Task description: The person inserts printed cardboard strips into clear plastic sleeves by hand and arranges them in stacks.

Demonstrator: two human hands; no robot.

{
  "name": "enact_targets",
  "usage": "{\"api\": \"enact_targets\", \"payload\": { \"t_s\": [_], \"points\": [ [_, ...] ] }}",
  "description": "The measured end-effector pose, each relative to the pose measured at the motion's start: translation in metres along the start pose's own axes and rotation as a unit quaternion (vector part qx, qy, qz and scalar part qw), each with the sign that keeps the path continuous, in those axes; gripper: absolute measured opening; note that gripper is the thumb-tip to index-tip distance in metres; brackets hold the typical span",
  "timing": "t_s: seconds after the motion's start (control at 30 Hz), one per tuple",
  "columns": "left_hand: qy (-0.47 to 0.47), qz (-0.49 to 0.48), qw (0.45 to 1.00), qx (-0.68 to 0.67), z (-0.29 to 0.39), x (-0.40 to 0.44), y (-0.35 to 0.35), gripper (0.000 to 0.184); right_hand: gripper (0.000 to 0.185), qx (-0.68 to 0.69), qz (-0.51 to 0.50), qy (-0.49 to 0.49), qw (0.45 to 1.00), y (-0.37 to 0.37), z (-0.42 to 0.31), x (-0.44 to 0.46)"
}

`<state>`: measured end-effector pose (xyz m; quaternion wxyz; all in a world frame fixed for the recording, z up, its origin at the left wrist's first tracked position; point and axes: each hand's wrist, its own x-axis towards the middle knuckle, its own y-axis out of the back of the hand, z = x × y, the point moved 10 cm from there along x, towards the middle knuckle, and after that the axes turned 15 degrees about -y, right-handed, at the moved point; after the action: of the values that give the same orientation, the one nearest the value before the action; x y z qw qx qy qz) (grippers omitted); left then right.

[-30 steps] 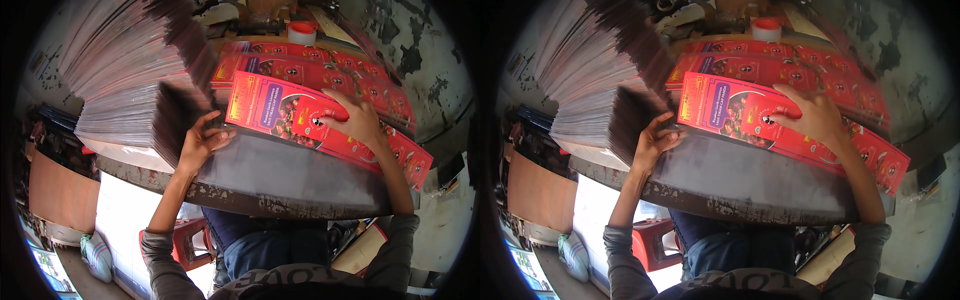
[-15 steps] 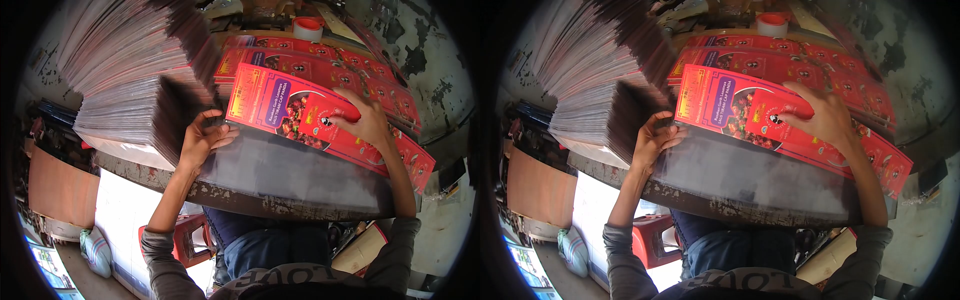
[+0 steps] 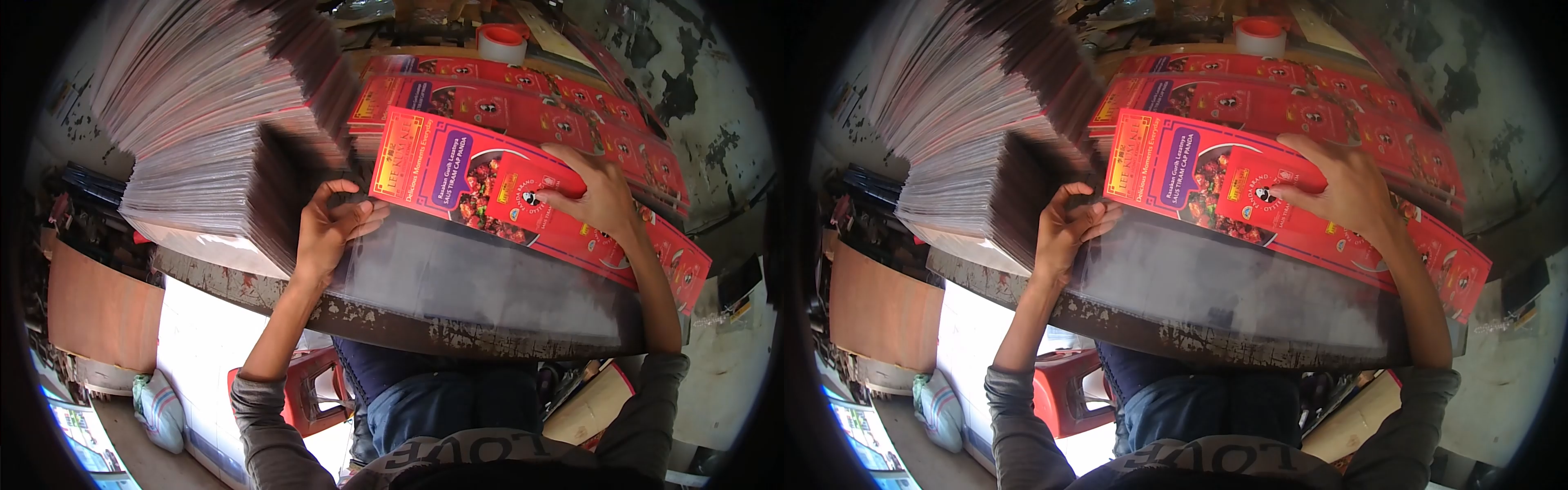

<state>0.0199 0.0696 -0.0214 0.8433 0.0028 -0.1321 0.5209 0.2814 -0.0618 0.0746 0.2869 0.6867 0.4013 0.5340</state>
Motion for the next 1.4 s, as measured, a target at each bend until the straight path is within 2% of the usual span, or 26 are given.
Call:
{"api": "enact_targets", "payload": {
  "t_s": [0.43, 1.4],
  "points": [
    [-0.027, 0.009, 1.000, 0.000, 0.002, -0.001, 0.001, 0.013, 0.054, 0.008, -0.011, -0.017, 1.000, -0.001, 0.004, 0.000],
    [-0.117, 0.003, 0.990, 0.080, 0.018, -0.003, -0.001, 0.013, 0.054, 0.006, -0.029, -0.027, 0.999, -0.004, 0.001, 0.000]
  ]
}}
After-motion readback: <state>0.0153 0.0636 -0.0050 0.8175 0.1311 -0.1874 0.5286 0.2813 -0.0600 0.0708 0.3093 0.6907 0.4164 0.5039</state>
